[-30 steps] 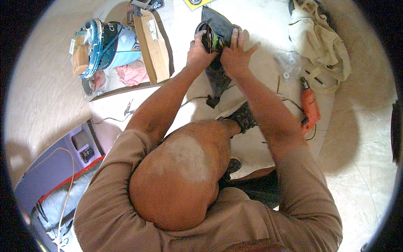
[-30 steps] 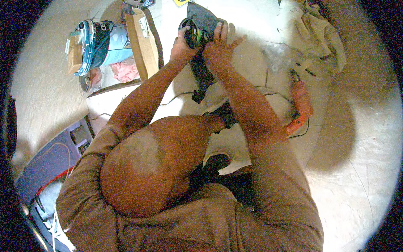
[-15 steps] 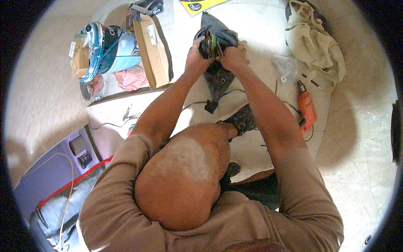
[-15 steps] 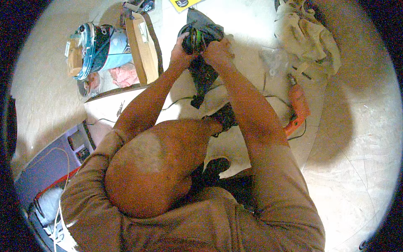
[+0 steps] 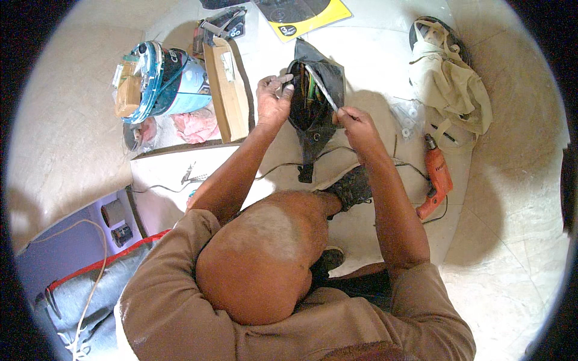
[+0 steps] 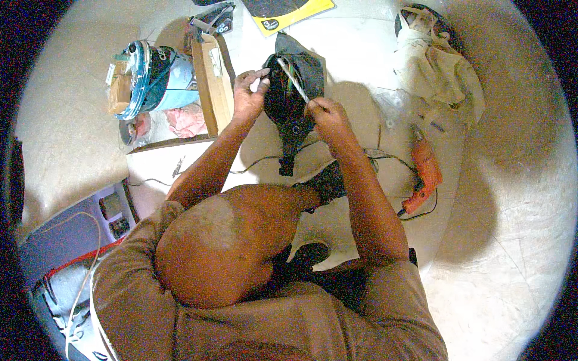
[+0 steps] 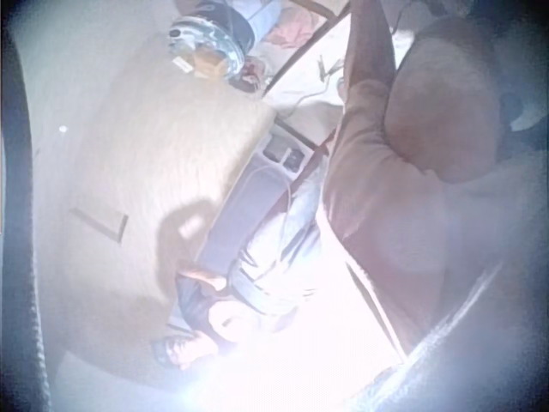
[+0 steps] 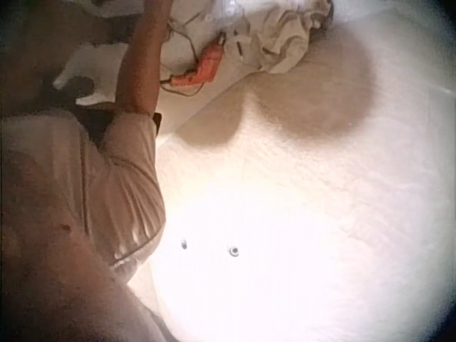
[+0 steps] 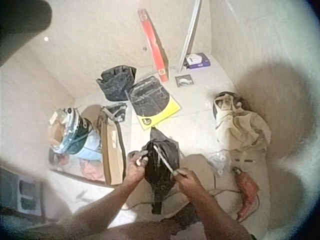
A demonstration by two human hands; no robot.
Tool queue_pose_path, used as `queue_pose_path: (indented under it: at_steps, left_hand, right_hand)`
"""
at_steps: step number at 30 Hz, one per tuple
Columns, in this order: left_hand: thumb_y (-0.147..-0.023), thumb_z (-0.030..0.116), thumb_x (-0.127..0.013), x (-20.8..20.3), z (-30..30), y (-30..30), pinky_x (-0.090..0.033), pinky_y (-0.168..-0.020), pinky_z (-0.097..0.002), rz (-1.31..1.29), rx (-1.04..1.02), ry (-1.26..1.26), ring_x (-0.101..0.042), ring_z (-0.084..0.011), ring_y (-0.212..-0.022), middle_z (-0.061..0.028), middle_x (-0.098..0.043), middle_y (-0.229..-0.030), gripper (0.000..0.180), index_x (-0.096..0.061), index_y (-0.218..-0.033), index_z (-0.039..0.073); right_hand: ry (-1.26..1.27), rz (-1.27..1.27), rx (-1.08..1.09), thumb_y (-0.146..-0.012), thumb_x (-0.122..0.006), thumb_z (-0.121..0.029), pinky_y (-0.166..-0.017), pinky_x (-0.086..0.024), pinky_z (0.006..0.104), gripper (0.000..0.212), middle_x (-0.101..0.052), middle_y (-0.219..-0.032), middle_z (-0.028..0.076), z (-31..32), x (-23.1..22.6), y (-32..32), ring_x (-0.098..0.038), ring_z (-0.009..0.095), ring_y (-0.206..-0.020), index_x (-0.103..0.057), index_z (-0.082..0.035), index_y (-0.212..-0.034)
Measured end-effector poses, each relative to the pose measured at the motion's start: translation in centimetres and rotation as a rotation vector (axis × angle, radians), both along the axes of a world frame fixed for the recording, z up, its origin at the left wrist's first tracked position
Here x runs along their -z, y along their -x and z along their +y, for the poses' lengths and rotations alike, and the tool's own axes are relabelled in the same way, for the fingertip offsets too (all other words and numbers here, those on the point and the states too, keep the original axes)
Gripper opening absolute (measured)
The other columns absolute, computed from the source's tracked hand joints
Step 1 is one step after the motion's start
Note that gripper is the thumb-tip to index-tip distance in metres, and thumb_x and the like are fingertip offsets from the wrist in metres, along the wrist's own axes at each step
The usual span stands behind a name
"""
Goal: The person drills a hole into a tiled wall using a power drill and uses the back of an axe to hammer a small metal pin into the wall.
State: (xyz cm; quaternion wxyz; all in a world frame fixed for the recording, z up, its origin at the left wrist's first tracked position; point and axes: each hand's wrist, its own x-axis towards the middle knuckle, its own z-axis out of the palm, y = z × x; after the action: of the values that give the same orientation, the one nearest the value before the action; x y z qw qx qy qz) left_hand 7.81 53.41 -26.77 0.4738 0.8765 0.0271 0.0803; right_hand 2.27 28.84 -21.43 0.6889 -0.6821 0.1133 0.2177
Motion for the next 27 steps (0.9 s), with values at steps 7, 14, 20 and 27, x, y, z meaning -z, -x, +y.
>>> queue_pose_path:
  at_steps: [7, 14, 20, 27]
  left_hand:
    - [-0.099, 0.013, -0.073, -7.2, -3.6, -0.9, -0.056, -0.082, -0.0314, 0.382, 0.052, 0.769, -0.07, -0.015, -0.085, -0.0131, -0.08, -0.104, 0.031, -0.071, -0.126, -0.002]
    - [-0.1, 0.007, -0.069, -9.7, -4.7, -0.7, -0.059, -0.082, -0.0308, 0.368, 0.158, 0.876, -0.074, -0.0195, -0.09, -0.0184, -0.078, -0.108, 0.03, -0.069, -0.129, -0.003]
    - [-0.098, 0.003, -0.067, -8.3, -5.8, -1.2, -0.061, -0.086, -0.0372, 0.421, 0.218, 0.897, -0.074, -0.0265, -0.097, -0.021, -0.077, -0.11, 0.027, -0.069, -0.124, -0.002]
    - [-0.113, 0.032, -0.048, -6.4, -4.9, -1.5, -0.035, -0.054, -0.0311, 0.6, -0.168, 0.984, -0.035, -0.0147, -0.058, -0.0016, -0.05, -0.081, 0.023, -0.06, -0.11, 0.013]
  right_hand:
    - [-0.182, -0.06, -0.054, -0.103, -0.064, -0.033, -0.075, -0.043, 0.0301, 0.03, -0.062, -0.081, -0.002, -1.0, -0.5, 0.8, -0.054, 0.012, -0.079, -0.072, -0.007, -0.089]
    - [0.0, -0.121, -0.008, -0.099, -0.072, -0.028, -0.08, -0.049, 0.0319, 0.028, -0.072, -0.088, 0.003, -1.4, 1.1, 0.6, -0.062, 0.014, -0.083, -0.08, -0.001, -0.103]
    - [0.161, -0.252, -0.075, -0.097, -0.073, -0.04, -0.084, -0.054, 0.0381, 0.043, -0.077, -0.093, 0.011, -3.5, 0.0, 1.4, -0.071, 0.023, -0.088, -0.079, 0.001, -0.107]
    - [0.748, -0.143, 0.206, -0.093, -0.07, -0.029, -0.091, -0.056, 0.0488, 0.034, -0.077, -0.101, 0.023, -12.8, 6.0, 9.1, -0.074, 0.041, -0.096, -0.078, -0.001, -0.11]
